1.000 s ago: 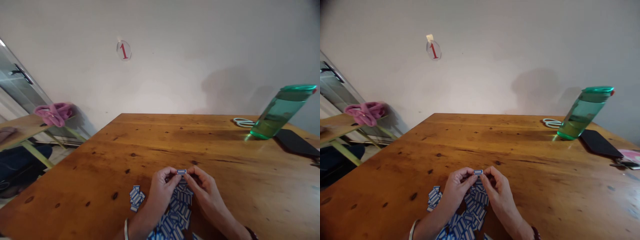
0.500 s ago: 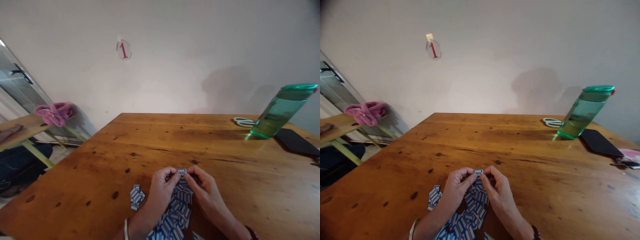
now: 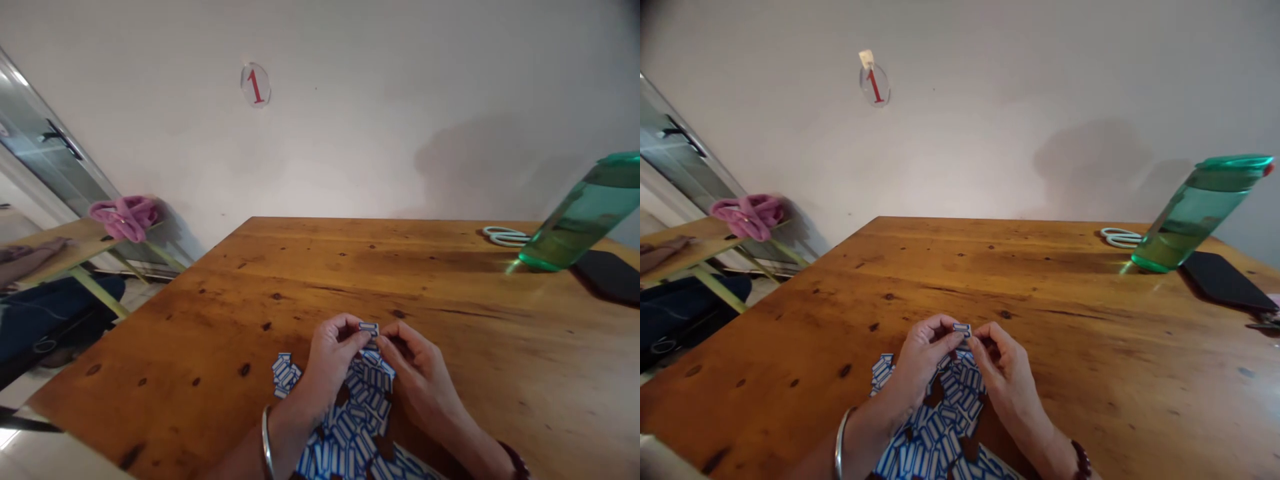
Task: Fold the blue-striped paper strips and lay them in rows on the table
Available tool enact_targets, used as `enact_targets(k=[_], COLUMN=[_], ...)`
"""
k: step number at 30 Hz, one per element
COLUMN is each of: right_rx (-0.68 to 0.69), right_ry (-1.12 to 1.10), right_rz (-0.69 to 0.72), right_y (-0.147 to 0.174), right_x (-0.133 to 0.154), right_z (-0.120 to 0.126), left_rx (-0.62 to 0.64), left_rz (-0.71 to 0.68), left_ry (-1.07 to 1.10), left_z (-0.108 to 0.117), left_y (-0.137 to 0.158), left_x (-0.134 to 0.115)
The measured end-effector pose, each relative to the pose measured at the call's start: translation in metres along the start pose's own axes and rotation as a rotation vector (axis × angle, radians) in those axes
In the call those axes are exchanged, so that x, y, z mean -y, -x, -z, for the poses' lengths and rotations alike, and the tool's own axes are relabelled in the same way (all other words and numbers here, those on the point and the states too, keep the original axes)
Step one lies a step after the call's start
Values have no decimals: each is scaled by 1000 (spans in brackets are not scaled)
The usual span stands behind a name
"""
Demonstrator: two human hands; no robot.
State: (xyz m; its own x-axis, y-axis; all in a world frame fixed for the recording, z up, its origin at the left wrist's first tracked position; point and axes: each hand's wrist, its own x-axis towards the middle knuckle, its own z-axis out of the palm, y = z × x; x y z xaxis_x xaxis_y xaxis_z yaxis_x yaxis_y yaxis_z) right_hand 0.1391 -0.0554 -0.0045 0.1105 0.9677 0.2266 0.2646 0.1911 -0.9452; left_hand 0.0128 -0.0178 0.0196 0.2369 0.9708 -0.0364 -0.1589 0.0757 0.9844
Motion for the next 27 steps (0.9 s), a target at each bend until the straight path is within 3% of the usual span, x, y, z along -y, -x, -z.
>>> enact_targets(k=[5,9,13,27], right_rx=[120,420,660,771], right_ry=[198,392,591,682], right_rz=[84,297,330,309], right_y=[-1,3,11,16], right_x=[8,17,19,21], right_z=[2,-2,-6,-11], left_rx=[-159,-129,-111,-106], left_rz=[-79,-70,-43,-21], left_ry=[102,215,237,203], left_z=[18,25,24,24], left_y=[-9,-11,-10,-10], left_x=[-14,-19,-19,-18])
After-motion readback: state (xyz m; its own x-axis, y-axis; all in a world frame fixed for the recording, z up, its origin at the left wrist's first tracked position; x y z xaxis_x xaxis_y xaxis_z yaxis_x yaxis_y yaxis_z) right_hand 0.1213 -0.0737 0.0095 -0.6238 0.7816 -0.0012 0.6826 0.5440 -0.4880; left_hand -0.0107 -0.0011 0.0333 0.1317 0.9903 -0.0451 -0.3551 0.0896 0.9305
